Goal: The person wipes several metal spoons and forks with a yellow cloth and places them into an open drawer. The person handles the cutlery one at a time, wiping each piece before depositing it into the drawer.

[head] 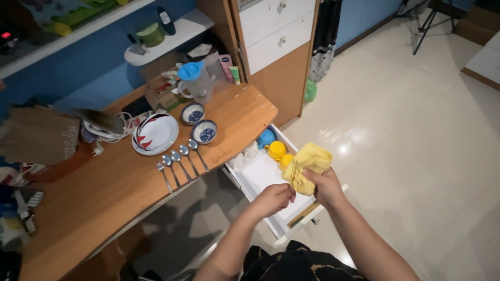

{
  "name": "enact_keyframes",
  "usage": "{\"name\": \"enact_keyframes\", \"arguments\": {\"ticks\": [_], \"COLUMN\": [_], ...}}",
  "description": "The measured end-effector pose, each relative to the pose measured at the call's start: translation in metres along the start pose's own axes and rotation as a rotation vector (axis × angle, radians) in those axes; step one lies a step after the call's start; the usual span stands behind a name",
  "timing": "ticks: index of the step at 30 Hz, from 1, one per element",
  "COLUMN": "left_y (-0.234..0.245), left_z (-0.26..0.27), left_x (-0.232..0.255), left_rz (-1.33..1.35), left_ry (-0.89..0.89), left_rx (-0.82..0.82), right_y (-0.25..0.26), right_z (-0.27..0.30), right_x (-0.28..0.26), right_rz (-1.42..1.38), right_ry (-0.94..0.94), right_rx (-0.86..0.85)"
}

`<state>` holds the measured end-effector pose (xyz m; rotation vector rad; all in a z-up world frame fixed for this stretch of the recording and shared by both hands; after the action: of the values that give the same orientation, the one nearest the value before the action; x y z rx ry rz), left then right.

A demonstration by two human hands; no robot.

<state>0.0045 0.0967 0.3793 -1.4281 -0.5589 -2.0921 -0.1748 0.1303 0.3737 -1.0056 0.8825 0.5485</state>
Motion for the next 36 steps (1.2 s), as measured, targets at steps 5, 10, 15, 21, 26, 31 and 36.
{"name": "enact_keyframes", "arguments": {"ticks": [5,10,15,21,26,31,36], "left_y": [-0.014,0.048,0.083,0.069,0.12,0.133,0.105], "left_z": [0.002,0.048,0.058,0.032,0.1,0.081,0.069], "left_x": [-0.035,-0.002,0.006,-0.083,-0.01,-0.045,-0.081], "left_rz": [0.131,0.074,-0.039,0.1,0.024,-0.029,0.071], "left_ry": [0.031,0.108,0.042,0.061,0.126,0.059,0.075], "left_rx": [0.152,0.068,0.112,0.303,0.057,0.038,0.223], "right_y": [-0.04,-0.042,-0.11,-0.136,-0.119,-0.141,-0.175], "right_z": [0.008,-0.005,0.007,0.006,-0.005,-0.001,0.027], "right_x": [0.016,0.031,0.029,0.063,0.078,0.09,0.101], "right_rz": [-0.087,0.069,-0.05,-0.111,0.044,0.01,-0.193], "right_ry": [0.055,-0.109,0.001,0.017,-0.077,-0.015,0.143], "right_rx": [0.073,-0.067,-0.023,0.042,-0.12,-0.099,0.148]}}
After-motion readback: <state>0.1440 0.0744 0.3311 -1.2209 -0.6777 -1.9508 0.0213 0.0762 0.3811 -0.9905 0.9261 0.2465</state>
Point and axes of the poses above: each hand's wrist, its own z-axis away from the middle knuckle, its own y-axis out of the back of the hand, x = y × z, the point moved 1 cm from there along -z, towards the middle knuckle, and after that the axes turned 2 degrees about z, right-handed, at the moved point
